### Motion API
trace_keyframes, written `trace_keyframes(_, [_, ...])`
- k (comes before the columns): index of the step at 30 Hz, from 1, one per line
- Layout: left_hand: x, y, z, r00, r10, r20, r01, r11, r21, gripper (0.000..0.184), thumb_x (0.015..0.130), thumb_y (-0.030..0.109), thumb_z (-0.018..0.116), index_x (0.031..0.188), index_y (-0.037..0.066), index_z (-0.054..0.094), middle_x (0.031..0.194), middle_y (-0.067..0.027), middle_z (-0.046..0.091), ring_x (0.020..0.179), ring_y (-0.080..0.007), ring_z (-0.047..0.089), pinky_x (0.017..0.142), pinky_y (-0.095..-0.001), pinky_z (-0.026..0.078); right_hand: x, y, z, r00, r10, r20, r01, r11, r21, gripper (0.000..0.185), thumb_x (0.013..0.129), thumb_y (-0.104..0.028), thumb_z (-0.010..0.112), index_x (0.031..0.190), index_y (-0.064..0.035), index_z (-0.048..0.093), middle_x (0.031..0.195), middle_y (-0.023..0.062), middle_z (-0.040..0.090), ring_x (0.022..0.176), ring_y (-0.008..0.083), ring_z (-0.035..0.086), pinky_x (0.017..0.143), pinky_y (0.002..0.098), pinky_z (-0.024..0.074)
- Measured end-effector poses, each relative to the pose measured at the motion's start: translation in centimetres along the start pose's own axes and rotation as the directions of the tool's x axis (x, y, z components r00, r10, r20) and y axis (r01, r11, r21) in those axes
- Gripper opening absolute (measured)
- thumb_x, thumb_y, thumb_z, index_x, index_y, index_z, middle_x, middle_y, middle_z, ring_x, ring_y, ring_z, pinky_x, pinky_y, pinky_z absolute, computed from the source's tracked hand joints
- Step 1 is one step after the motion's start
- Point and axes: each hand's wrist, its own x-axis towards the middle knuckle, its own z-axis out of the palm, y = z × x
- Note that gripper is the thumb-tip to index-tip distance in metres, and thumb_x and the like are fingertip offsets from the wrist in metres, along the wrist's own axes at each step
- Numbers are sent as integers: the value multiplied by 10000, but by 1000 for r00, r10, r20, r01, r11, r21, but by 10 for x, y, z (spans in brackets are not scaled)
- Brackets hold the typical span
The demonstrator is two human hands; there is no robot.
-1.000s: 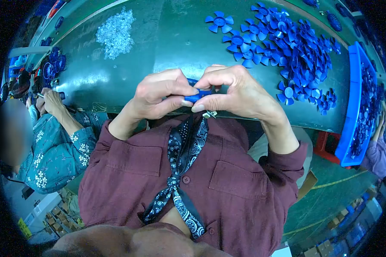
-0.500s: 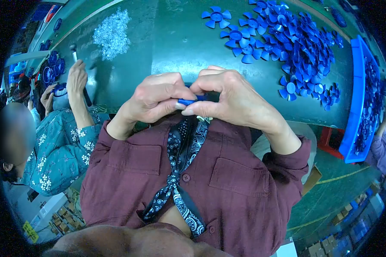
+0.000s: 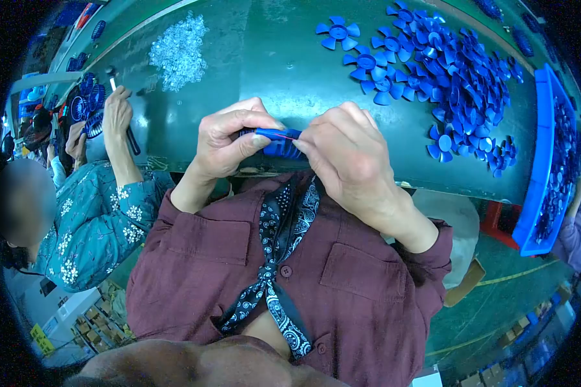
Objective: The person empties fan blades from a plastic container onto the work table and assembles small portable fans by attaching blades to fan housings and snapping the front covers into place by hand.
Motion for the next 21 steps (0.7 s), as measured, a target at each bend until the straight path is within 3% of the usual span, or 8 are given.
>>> trace_keyframes(5, [-5,-2,-1,999,-50,-13,49,996,-72,162,858,101,685,970,-15,697,806,-74,644,692,-131,526,618,-260,407,4,-4,1,1000,0,12,1,999,-41,153,748,-5,705,807,-45,570,784,84,551,717,266,517,625,368,381])
trace_keyframes(9, [-8,-5,-1,997,-79,-23,76,991,-109,169,865,105,678,979,-19,694,794,-68,628,709,-126,526,633,-259,407,8,-6,-4,998,-3,57,6,998,-63,137,770,7,684,849,-12,573,799,104,574,724,279,537,648,369,404])
trace_keyframes(11, [-8,-5,-1,987,-160,-1,157,970,-184,179,872,103,672,995,-26,689,803,-62,619,731,-114,529,636,-254,405,10,-6,-5,998,-22,65,27,996,-81,139,770,7,683,850,-12,572,800,104,571,728,279,537,647,368,404])
trace_keyframes(21, [-6,-7,6,946,-324,-25,279,850,-446,169,898,90,644,1005,-36,679,899,-60,638,821,-110,594,747,-237,475,14,5,-1,999,-38,11,39,990,-133,180,744,-26,708,826,-50,549,799,78,529,747,267,503,650,372,379])
